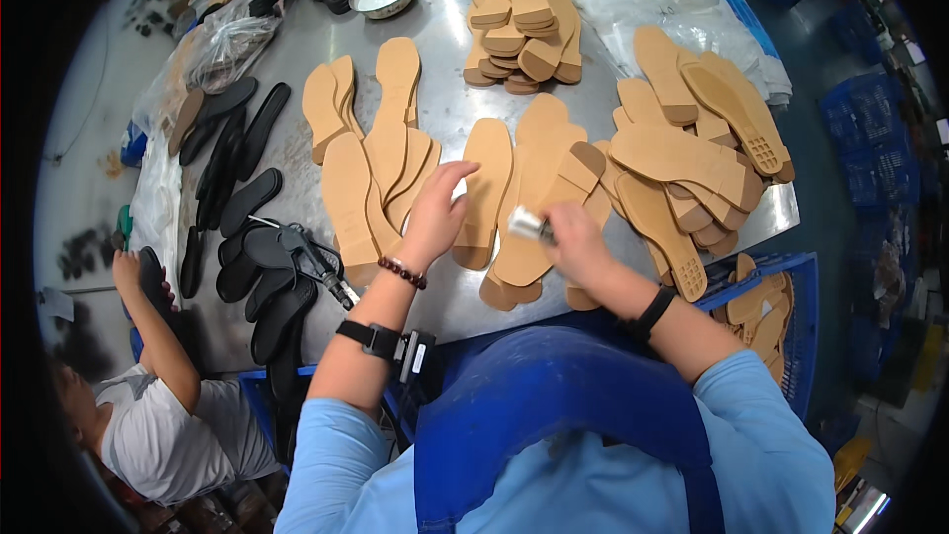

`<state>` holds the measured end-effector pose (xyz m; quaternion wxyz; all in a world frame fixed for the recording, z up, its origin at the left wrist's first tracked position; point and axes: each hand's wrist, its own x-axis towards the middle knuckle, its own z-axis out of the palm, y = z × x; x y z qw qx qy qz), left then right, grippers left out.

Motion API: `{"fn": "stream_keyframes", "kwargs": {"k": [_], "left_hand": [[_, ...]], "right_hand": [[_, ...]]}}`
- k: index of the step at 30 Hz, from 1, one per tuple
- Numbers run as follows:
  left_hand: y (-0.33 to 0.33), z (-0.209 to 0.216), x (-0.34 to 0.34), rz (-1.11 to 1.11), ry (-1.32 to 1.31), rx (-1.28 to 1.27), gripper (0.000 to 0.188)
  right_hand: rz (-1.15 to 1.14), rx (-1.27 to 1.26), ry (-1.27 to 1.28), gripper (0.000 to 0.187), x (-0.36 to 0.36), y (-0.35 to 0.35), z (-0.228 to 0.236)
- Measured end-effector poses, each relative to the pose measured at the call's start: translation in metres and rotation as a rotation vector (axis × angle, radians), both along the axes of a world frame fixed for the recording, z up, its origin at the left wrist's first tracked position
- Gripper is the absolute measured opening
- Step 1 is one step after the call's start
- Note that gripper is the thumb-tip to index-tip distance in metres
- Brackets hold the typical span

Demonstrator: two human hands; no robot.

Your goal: Applying adhesive to shoe soles and stacking them on a factory production line.

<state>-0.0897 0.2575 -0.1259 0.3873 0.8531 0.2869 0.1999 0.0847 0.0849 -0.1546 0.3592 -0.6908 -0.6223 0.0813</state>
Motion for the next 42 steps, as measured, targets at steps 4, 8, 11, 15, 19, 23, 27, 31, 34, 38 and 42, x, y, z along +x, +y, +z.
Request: {"fn": "stream_keyframes", "kwargs": {"k": [4,8,11,15,19,23,27,31,34,38,42], "left_hand": [[0.003,0.019,0.073,-0.496,0.154,0.484,0.047],[-0.017,0.009,0.109,-1.034,0.28,0.814,0.039],[-0.02,0.004,0.115,-1.16,0.424,0.873,0.041],[-0.01,0.02,0.111,-1.115,0.209,0.929,0.025],[-0.002,0.049,0.1,-0.943,0.159,0.955,0.01],[0.019,0.042,0.063,-0.586,0.029,0.437,0.018],[0.029,0.026,0.015,0.032,-0.432,-0.524,0.017],[0.036,0.021,-0.031,0.405,-0.704,-0.876,0.027],[0.046,0.011,-0.074,0.582,-0.703,-0.904,0.028],[0.051,0.011,-0.122,0.674,-0.526,-0.775,0.042],[0.033,0.005,-0.123,0.942,0.355,0.239,0.06]], "right_hand": [[0.282,0.099,-0.204,0.017,-0.03,-0.018,0.019],[0.349,0.165,-0.233,0.015,-0.023,-0.027,0.021],[0.544,-0.056,-0.156,0.016,-0.017,-0.049,0.017],[0.373,-0.177,0.228,0.025,0.013,-0.079,0.024],[-0.1,-0.157,0.693,0.032,0.052,-0.103,0.057],[-0.412,0.177,0.972,0.036,0.084,-0.09,0.076],[-0.462,0.193,0.989,0.035,0.095,-0.064,0.073],[-0.356,-0.091,0.709,0.044,0.069,-0.024,0.05],[0.023,-0.235,0.305,0.05,0.005,0.025,0.045],[0.51,-0.124,-0.372,0.021,-0.03,0.084,0.01],[0.273,-0.053,-0.429,0.017,0.009,0.163,-0.013]]}}
